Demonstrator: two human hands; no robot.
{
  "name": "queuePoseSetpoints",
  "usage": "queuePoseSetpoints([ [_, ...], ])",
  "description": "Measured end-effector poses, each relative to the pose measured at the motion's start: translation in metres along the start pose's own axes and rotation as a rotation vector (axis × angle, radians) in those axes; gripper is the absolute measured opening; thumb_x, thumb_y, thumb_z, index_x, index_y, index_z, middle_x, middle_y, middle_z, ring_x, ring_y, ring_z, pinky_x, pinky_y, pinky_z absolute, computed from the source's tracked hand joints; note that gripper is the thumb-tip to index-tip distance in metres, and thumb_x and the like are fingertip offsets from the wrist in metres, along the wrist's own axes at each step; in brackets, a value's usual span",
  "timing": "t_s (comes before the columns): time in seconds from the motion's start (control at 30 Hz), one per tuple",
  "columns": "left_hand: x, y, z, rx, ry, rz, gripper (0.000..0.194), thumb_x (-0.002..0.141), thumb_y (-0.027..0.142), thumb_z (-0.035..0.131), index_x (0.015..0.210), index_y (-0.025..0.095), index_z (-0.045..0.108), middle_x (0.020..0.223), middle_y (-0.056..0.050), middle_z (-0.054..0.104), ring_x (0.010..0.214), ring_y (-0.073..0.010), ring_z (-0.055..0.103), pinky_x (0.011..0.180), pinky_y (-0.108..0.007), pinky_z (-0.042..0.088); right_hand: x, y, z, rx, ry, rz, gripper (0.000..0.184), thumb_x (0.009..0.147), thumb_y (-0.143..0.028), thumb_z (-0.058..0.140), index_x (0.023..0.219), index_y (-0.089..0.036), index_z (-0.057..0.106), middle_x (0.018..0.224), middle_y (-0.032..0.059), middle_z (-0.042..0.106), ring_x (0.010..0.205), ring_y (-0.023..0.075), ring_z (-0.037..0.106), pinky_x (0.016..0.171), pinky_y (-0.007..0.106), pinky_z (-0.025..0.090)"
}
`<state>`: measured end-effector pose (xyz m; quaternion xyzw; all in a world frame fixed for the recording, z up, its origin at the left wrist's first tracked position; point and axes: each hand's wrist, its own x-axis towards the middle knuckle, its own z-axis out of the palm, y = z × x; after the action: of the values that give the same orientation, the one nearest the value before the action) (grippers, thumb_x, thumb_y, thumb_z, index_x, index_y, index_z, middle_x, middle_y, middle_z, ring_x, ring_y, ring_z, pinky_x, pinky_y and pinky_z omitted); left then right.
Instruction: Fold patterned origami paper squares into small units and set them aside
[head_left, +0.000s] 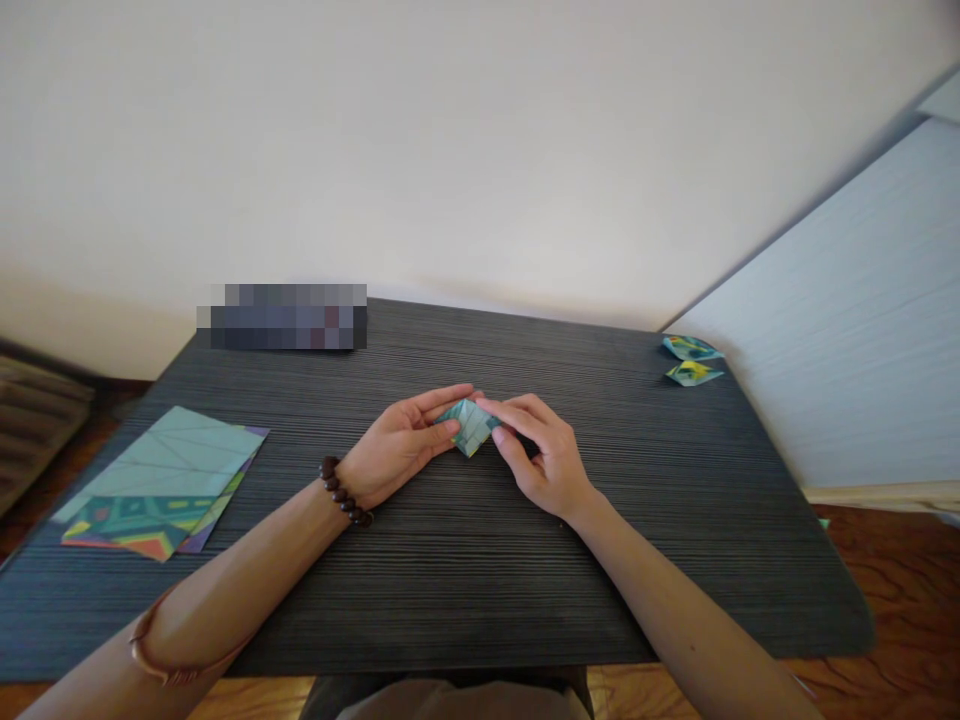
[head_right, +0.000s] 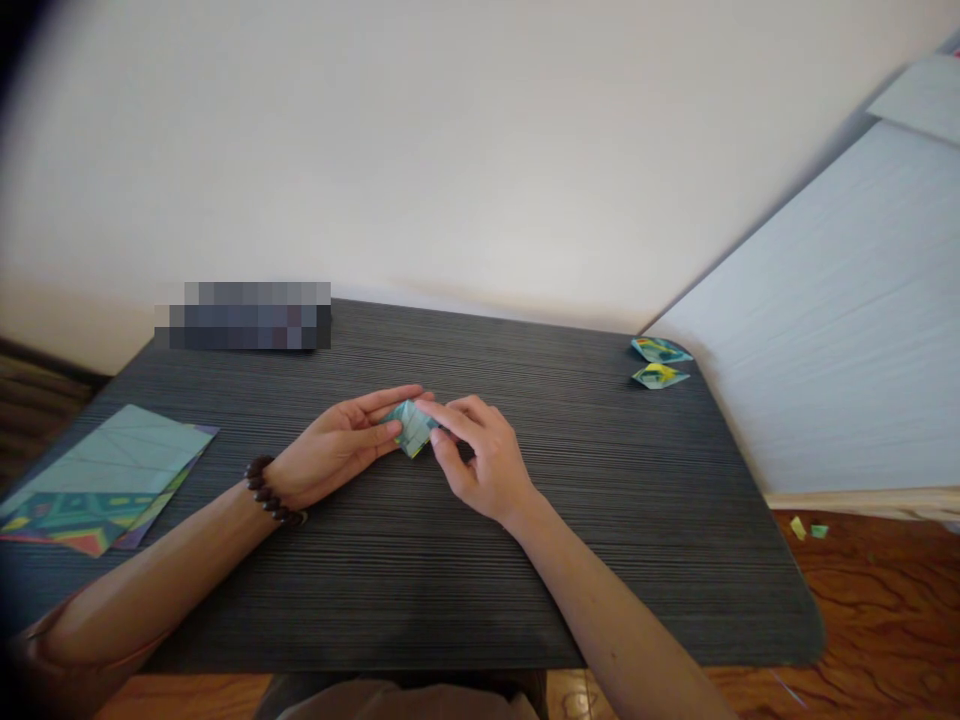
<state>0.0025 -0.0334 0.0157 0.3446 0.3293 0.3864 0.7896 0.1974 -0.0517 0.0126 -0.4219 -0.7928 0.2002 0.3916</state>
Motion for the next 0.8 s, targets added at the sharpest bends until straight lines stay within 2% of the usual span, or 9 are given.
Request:
queuePoseSetpoints([
  [0.07,0.0002,-0.0013,-0.0004,0.005,-0.005,0.001,0.048,0.077,0.012,0.066,0.123,0.016,0.054,0.127,-0.011,0.056,0.113,-0.0197,0.054,0.102,-0.033,0.037,0.0003,-0.0005,0.0017,0.03,0.002,0.066,0.028,0.088,-0.025,0.048,0.114,-0.023,0.057,0.092,0.0034,0.063,0.076,0.0141,0.057,0.074,0.031,0.045],
  [0.17,0.0005,-0.003,-0.0007,0.02,-0.025,0.002,0.047,0.077,0.012,0.065,0.123,0.016,0.054,0.133,-0.011,0.051,0.116,-0.021,0.052,0.104,-0.035,0.035,0.0008,0.0001,0.004,0.022,0.001,0.169,0.016,0.087,-0.029,0.051,0.096,-0.02,0.06,0.078,0.0012,0.064,0.067,0.0132,0.057,0.067,0.029,0.044],
  [0.3,0.0009,-0.0033,-0.0005,0.047,-0.026,0.012,0.047,0.078,0.012,0.064,0.123,0.017,0.054,0.135,-0.012,0.048,0.116,-0.0213,0.052,0.105,-0.036,0.033,0.0015,0.0018,0.0053,0.032,-0.006,0.242,0.013,0.085,-0.03,0.053,0.084,-0.019,0.059,0.067,-0.001,0.062,0.059,0.0115,0.055,0.061,0.026,0.043],
  [0.6,0.0003,-0.0025,-0.0006,0.054,-0.04,0.006,0.049,0.077,0.01,0.064,0.124,0.016,0.052,0.137,-0.011,0.047,0.116,-0.02,0.052,0.105,-0.034,0.033,0.0,0.0063,0.0065,0.101,0.023,0.283,0.012,0.082,-0.03,0.056,0.081,-0.019,0.061,0.066,-0.0014,0.062,0.057,0.0103,0.054,0.056,0.023,0.042],
  [0.8,-0.0005,-0.0014,0.0029,0.038,-0.024,-0.027,0.05,0.076,0.013,0.067,0.124,0.015,0.052,0.129,-0.012,0.054,0.111,-0.0203,0.056,0.102,-0.035,0.036,-0.0002,0.0064,0.0078,0.099,0.041,0.274,0.011,0.082,-0.03,0.056,0.08,-0.02,0.061,0.063,-0.0021,0.061,0.056,0.01,0.054,0.057,0.024,0.043],
])
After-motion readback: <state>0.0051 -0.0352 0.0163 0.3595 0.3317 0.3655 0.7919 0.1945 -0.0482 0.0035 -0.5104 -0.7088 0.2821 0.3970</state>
